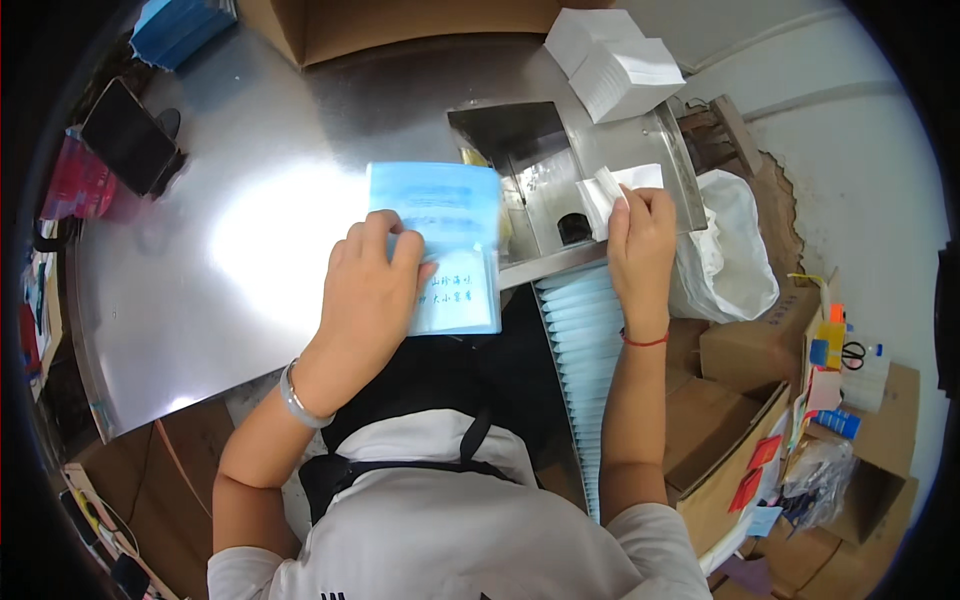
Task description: Placing blue booklets into white protective sleeves and arranging them into a conveyor machine.
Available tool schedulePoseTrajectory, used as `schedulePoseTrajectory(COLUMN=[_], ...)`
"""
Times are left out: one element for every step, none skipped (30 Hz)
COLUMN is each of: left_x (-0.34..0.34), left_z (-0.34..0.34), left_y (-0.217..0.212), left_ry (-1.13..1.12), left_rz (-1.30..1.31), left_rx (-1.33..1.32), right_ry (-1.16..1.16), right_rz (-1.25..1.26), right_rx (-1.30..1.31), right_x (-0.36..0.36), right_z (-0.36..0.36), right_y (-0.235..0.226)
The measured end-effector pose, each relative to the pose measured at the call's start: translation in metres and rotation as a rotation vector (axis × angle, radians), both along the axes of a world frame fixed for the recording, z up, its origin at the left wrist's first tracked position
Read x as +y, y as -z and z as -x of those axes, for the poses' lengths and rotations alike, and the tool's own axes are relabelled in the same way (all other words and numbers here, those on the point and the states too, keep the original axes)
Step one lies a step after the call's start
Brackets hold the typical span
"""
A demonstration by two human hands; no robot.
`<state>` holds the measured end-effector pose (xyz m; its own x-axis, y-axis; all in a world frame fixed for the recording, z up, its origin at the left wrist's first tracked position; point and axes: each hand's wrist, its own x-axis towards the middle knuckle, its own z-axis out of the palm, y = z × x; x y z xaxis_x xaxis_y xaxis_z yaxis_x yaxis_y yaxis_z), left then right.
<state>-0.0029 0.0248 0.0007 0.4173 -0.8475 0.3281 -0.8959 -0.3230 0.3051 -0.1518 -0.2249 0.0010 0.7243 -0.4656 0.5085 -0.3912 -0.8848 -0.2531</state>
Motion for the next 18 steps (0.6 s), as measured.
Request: schedulePoseTrajectory(left_x=[-0.001, 0.002, 0.000, -0.004, -0.008, -0.012, -0.009, -0.007, -0.005, -0.001, 0.004, 0.007, 0.008, 0.009, 0.011, 0.010, 0.008, 0.004], left_z=[0.000, 0.004, 0.007, 0.011, 0.014, 0.018, 0.017, 0.018, 0.019, 0.018, 0.014, 0.009, 0.004, 0.000, -0.005, -0.011, -0.011, -0.007], left_y=[-0.007, -0.013, -0.011, -0.005, 0.002, 0.009, 0.011, 0.009, 0.007, 0.003, -0.001, -0.003, -0.004, -0.003, -0.002, 0.001, 0.000, -0.002], left_ry=[-0.037, -0.080, -0.081, -0.055, -0.038, -0.066, -0.076, -0.042, -0.008, -0.002, 0.047, 0.084, 0.083, 0.073, 0.060, 0.075, 0.077, 0.096], left_rz=[0.030, 0.048, 0.043, 0.065, 0.091, 0.101, 0.099, 0.096, 0.092, 0.094, 0.025, -0.045, -0.044, -0.061, -0.080, -0.059, -0.060, -0.019], left_rx=[0.001, 0.007, 0.011, 0.011, 0.005, -0.017, -0.020, 0.064, 0.146, 0.151, 0.171, 0.184, 0.181, 0.150, 0.109, 0.128, 0.127, 0.178], right_ry=[0.006, 0.028, 0.051, 0.050, 0.071, 0.092, 0.082, 0.028, -0.025, -0.019, -0.051, -0.091, -0.207, -0.392, -0.581, -0.607, -0.640, -0.541], right_rz=[0.007, -0.028, -0.064, -0.068, -0.126, -0.183, -0.185, -0.155, -0.125, -0.123, 0.035, 0.190, 0.153, 0.017, -0.106, -0.064, -0.027, 0.011], right_rx=[-0.002, -0.019, -0.035, -0.031, -0.039, -0.046, -0.047, -0.038, -0.029, -0.025, -0.022, -0.028, -0.172, 0.020, 0.002, 0.008, 0.003, 0.102], right_x=[-0.003, 0.000, 0.003, 0.007, 0.008, 0.007, 0.004, 0.000, -0.001, 0.001, 0.007, 0.014, 0.043, 0.080, 0.118, 0.128, 0.133, 0.119], right_z=[-0.001, 0.000, 0.001, 0.003, 0.003, 0.001, 0.000, 0.005, 0.009, 0.012, 0.010, 0.005, -0.002, -0.004, -0.002, -0.013, -0.018, -0.024], right_y=[-0.001, 0.000, 0.001, -0.001, -0.005, -0.008, -0.009, -0.012, -0.015, -0.017, -0.021, -0.020, -0.013, -0.017, -0.012, -0.007, -0.005, -0.005])
